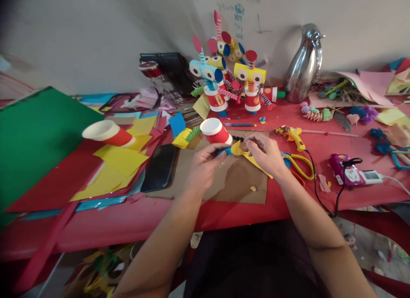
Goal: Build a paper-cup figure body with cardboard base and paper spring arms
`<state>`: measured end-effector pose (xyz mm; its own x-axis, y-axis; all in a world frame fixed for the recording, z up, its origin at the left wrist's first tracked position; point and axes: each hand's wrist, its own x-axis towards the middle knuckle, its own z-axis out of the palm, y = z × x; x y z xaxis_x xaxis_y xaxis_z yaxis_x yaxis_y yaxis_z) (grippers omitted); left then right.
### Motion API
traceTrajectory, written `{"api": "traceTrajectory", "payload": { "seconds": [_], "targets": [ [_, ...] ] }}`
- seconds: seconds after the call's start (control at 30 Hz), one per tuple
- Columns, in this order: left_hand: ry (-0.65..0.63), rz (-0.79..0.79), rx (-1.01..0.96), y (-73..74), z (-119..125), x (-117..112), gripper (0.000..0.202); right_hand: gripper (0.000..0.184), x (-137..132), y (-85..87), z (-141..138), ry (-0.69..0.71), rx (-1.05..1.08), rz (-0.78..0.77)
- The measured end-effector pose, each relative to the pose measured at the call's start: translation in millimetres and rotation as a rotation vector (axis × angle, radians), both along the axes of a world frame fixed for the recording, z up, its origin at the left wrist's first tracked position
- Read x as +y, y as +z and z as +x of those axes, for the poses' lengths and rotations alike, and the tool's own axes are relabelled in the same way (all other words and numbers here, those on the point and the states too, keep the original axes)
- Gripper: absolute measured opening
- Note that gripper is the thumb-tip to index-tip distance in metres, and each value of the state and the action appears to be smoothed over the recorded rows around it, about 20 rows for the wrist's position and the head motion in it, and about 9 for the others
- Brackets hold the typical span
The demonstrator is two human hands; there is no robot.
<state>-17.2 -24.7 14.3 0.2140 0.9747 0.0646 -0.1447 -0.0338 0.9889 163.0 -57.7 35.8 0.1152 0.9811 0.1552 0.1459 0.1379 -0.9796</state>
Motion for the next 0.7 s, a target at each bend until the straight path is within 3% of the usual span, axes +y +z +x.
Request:
{"api": "traceTrajectory", "payload": {
  "seconds": [0.1,0.33,0.7],
  "targets": [
    [-0.026,0.013,0.0,0.4,0,-1,0.018,0.017,1,3.1,1,-0.008,0.032,-0.007],
    [-0.039,0.007,0.018,-0.7,0,0,0.02,0.02,1,2.1,2,0.152,-0.038,-0.032],
    [-0.044,-0.012,0.06,0.8,0,-1,0.023,0.02,0,-4.0,-4,0.079,-0.147,0.028]
  ]
}}
